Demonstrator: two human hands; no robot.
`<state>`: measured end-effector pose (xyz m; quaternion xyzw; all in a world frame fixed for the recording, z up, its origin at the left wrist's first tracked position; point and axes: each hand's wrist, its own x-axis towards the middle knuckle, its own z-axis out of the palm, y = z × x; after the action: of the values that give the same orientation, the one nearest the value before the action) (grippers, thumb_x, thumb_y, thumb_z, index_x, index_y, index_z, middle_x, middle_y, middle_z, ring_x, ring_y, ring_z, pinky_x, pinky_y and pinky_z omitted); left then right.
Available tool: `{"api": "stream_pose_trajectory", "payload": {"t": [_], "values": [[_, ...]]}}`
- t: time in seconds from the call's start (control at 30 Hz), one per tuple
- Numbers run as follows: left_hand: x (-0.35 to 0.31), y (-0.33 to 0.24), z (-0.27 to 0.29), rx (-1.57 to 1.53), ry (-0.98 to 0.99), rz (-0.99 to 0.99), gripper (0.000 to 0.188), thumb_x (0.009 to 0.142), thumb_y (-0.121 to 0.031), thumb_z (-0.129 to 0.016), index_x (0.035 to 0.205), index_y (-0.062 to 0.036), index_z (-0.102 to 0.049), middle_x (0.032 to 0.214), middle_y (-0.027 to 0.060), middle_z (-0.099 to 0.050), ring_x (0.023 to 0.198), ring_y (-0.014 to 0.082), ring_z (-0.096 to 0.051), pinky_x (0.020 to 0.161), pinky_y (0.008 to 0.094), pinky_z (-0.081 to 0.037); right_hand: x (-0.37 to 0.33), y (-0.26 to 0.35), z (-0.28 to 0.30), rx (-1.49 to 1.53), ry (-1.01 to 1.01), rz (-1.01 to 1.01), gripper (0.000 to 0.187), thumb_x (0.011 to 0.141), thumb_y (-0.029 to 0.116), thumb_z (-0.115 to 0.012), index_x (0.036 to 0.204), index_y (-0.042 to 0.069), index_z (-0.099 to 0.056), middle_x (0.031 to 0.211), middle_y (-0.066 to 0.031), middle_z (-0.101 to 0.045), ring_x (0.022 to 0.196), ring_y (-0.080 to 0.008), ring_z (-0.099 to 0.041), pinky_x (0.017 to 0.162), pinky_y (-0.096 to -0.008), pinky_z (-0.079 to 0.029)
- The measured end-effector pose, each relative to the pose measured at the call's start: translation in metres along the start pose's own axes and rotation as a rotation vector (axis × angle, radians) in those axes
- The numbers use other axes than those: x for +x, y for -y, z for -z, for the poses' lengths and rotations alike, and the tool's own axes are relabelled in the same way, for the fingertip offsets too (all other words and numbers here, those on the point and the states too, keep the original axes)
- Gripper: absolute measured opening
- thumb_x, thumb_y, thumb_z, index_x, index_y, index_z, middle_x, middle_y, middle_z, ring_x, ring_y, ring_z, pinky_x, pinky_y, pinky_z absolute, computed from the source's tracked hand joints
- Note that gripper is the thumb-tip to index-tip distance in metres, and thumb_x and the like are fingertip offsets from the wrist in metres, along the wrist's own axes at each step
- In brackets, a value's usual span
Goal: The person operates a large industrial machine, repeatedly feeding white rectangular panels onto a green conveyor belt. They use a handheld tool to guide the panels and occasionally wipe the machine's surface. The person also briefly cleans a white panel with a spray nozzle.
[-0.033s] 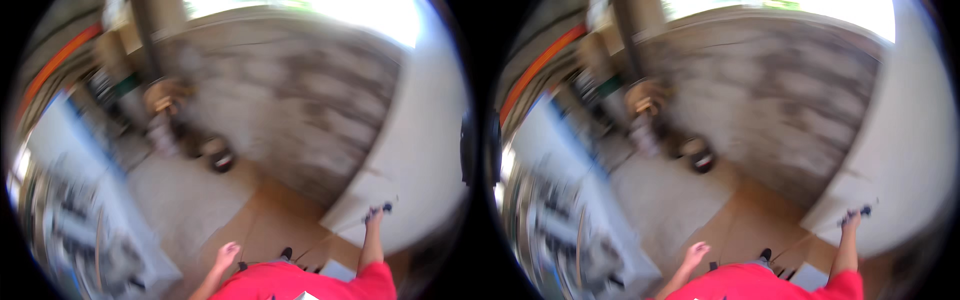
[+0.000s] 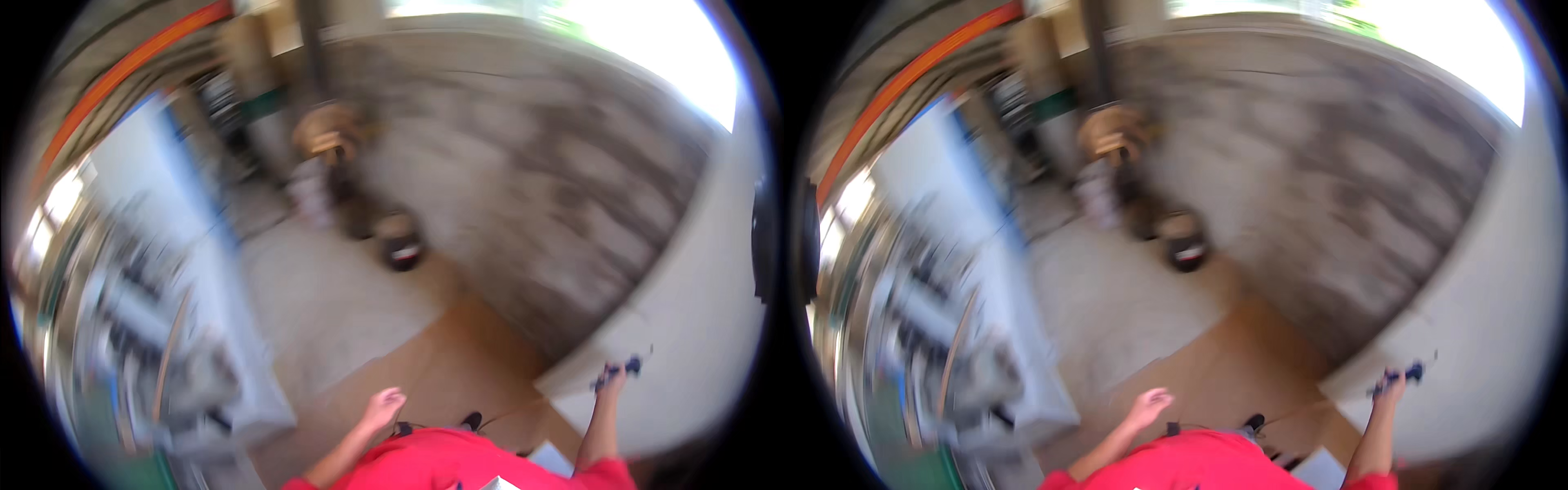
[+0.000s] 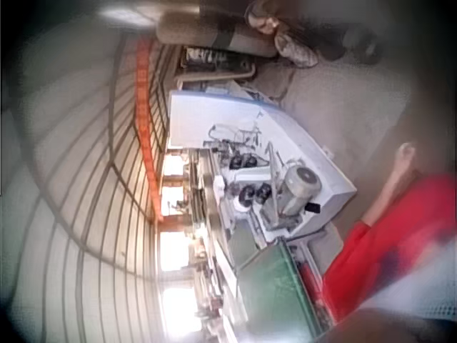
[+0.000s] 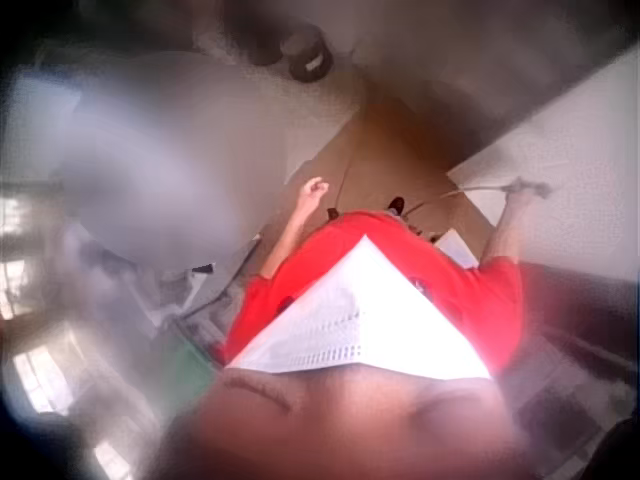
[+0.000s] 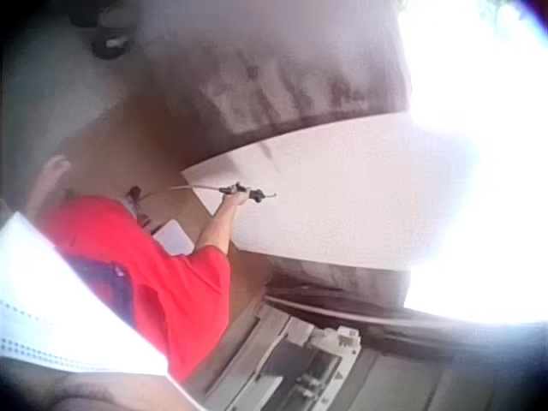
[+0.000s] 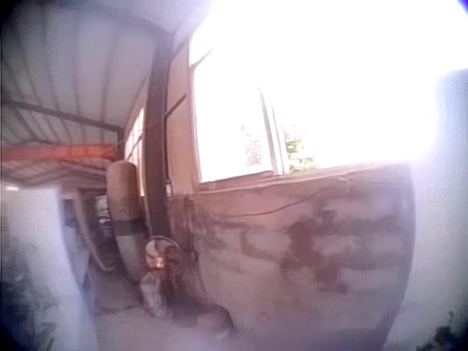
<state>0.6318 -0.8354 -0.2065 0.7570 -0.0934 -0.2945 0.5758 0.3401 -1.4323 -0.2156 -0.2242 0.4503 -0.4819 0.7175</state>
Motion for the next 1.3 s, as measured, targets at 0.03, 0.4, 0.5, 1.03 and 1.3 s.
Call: {"api": "stream_pose_trajectory", "payload": {"t": [0.03, 0.4, 0.5, 1.03, 1.3], "values": [[-0.020, 0.012, 0.016, 0.007, -0.060, -0.003, 0.049, 0.093, -0.026, -0.067, 0.129, 0.0042, -0.055, 0.117, 0.0163, -0.067, 0.107, 0.0210, -0.065, 0.093, 0.0336, -0.052, -0.040, -0.049, -0.035, -0.011, 0.128, -0.076, 0.036, 0.099, 0.045, -0.045, 0.095, 0.011, -0.053, 0.085, -0.0083, -0.064, 0.041, -0.0097, -0.044, 0.033, -0.0227, -0.033], [-0.361, 0.107, 0.187, -0.244, -1.056, 0.231, 0.050, 0.090, -0.035, -0.065, 0.125, 0.0003, -0.059, 0.108, 0.0157, -0.070, 0.100, 0.0219, -0.067, 0.088, 0.0333, -0.051, -0.671, -0.415, -0.252, -0.993, 1.791, -0.788, 0.037, 0.098, 0.034, -0.055, 0.122, 0.005, -0.052, 0.099, -0.0104, -0.066, 0.052, -0.0160, -0.050, 0.041, -0.0332, -0.043], [-0.410, 0.129, 0.197, -0.476, -1.353, 0.190, 0.049, 0.090, -0.029, -0.066, 0.127, 0.0018, -0.058, 0.111, 0.0140, -0.070, 0.103, 0.0207, -0.066, 0.089, 0.0319, -0.051, -0.800, -0.458, -0.229, -1.105, 2.177, -0.855, 0.035, 0.100, 0.029, -0.053, 0.126, 0.005, -0.052, 0.100, -0.0091, -0.066, 0.053, -0.0131, -0.052, 0.040, -0.0296, -0.045], [-0.587, 0.176, 0.361, -0.630, -2.061, 0.089, 0.065, 0.090, -0.020, -0.070, 0.141, 0.0012, -0.036, 0.120, 0.0113, -0.057, 0.111, 0.0218, -0.058, 0.096, 0.0336, -0.048, -1.172, -0.542, -0.017, -0.471, 3.418, -0.934, 0.048, 0.083, 0.020, -0.063, 0.126, 0.003, -0.053, 0.115, -0.0210, -0.059, 0.107, -0.0337, -0.060, 0.094, -0.0399, -0.047], [-0.666, 0.190, 0.401, -0.634, -2.457, 0.004, 0.038, 0.090, -0.015, -0.068, 0.121, -0.0004, -0.050, 0.108, 0.0064, -0.059, 0.096, 0.0156, -0.060, 0.083, 0.0296, -0.050, -1.269, -0.517, 0.032, -0.020, 3.675, -0.912, 0.064, 0.085, 0.008, -0.058, 0.144, 0.004, -0.036, 0.131, -0.0249, -0.047, 0.117, -0.0432, -0.049, 0.096, -0.0441, -0.045]]}}
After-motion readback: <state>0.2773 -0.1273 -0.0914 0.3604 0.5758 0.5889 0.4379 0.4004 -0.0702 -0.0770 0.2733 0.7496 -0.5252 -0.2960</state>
